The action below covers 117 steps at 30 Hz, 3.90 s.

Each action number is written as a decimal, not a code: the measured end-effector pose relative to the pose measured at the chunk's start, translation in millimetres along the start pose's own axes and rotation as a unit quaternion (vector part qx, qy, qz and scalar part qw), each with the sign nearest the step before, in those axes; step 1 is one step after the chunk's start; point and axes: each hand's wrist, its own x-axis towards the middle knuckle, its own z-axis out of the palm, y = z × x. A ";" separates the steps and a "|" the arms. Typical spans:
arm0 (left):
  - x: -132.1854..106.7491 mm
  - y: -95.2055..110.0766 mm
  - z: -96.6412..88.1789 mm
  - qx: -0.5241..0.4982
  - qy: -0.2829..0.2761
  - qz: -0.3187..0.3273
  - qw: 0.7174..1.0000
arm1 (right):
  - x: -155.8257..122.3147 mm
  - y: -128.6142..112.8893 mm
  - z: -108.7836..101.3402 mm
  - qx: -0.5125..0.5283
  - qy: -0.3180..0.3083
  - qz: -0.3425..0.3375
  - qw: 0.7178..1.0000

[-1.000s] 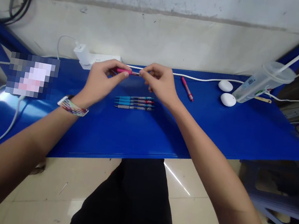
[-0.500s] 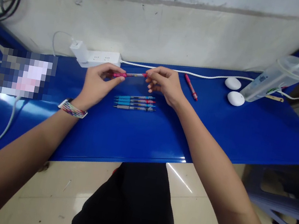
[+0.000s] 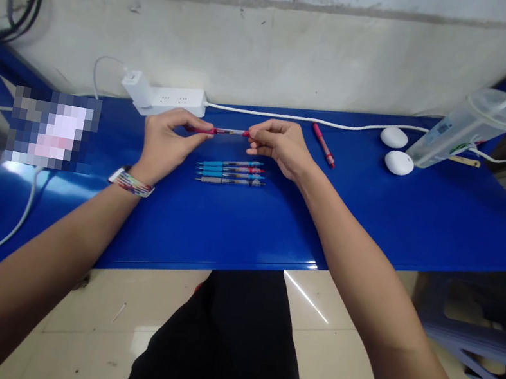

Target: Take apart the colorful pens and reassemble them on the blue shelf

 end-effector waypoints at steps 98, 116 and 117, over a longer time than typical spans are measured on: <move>14.6 -30.0 0.4 -0.202 0.061 -0.163 0.964 | 17.2 -1.8 -21.2 0.033 0.144 -0.060 0.987; 8.9 -19.8 -0.2 -0.149 -0.012 -0.108 0.983 | 7.5 -2.1 -15.3 -0.011 0.041 -0.095 0.995; 7.4 -17.5 -0.7 -0.136 -0.037 -0.094 0.986 | 5.3 -3.8 -13.3 -0.019 0.025 -0.087 0.996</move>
